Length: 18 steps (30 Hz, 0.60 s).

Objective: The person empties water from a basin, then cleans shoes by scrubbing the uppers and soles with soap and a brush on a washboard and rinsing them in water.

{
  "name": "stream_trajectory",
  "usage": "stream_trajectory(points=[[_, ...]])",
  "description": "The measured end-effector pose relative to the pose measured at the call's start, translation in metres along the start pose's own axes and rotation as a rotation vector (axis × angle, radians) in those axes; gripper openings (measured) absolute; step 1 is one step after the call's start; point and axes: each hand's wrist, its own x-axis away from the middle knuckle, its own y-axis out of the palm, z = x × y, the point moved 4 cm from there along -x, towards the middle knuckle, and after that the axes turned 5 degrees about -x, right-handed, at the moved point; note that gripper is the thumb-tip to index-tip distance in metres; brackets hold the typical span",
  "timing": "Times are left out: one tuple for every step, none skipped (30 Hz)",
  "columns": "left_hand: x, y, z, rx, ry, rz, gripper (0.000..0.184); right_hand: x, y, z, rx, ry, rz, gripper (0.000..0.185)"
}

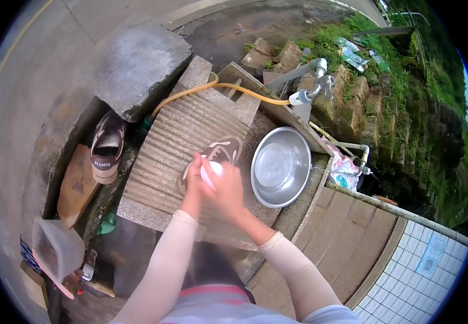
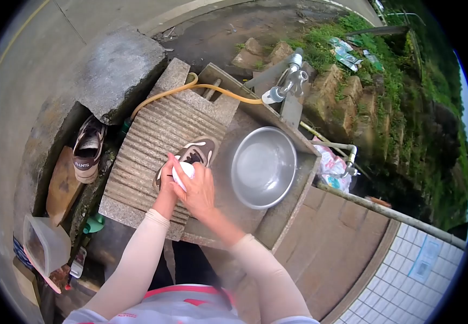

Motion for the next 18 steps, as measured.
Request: stream_trajectory(points=[[0.003,0.004,0.004,-0.056,-0.032,0.023,0.06,0.005,0.01,0.004,0.032,-0.08,-0.058,0.06],[-0.003,0.007,0.001,-0.034,0.066,0.216,0.064,-0.01,0.021,0.024,0.083,-0.114,0.12,0.056],[-0.004,0.008,0.004,-0.059,0.09,0.37,0.064,-0.042,0.024,0.039,0.135,-0.026,0.173,0.048],[-0.001,0.019,0.005,-0.088,0.063,0.285,0.065,-0.073,0.026,0.06,0.157,0.121,0.113,0.045],[0.003,0.028,0.007,-0.119,0.042,0.196,0.067,-0.092,0.035,0.076,0.214,0.173,0.097,0.042],[-0.002,0.022,0.006,-0.091,0.075,0.216,0.068,-0.1,0.04,0.078,0.23,0.162,0.075,0.043],[0.002,0.019,0.007,-0.089,0.075,0.246,0.069,-0.09,0.042,0.08,0.119,0.177,0.067,0.043],[0.002,0.019,0.006,-0.078,0.072,0.267,0.069,-0.073,0.035,0.084,0.021,0.19,0.059,0.043],[0.0,0.023,0.005,-0.067,0.067,0.276,0.07,-0.057,0.025,0.084,-0.07,0.198,0.059,0.043],[0.001,0.024,0.005,-0.087,0.045,0.297,0.075,-0.025,0.015,0.063,-0.109,0.157,0.083,0.044],[0.003,0.024,0.004,-0.107,0.022,0.317,0.08,0.007,0.008,0.036,-0.149,0.113,0.101,0.044],[0.004,0.019,0.006,-0.117,0.005,0.184,0.08,0.02,0.002,0.012,-0.112,0.068,0.123,0.044],[0.004,0.008,0.006,-0.129,-0.014,0.059,0.08,0.026,0.001,-0.004,-0.081,0.029,0.142,0.044],[0.0,-0.01,0.009,-0.234,0.021,0.138,0.08,0.008,0.011,0.009,-0.055,0.015,0.194,0.045],[0.0,0.011,0.011,-0.146,0.072,0.222,0.08,-0.015,0.025,0.029,-0.113,0.037,0.225,0.047],[0.001,0.019,0.011,-0.163,0.098,0.251,0.082,-0.039,0.032,0.047,-0.05,0.008,0.227,0.049],[0.0,0.024,0.01,-0.174,0.129,0.272,0.084,-0.062,0.033,0.061,0.044,0.024,0.264,0.048],[-0.001,0.027,0.008,-0.122,0.063,0.199,0.084,-0.08,0.042,0.078,0.096,0.104,0.225,0.047]])
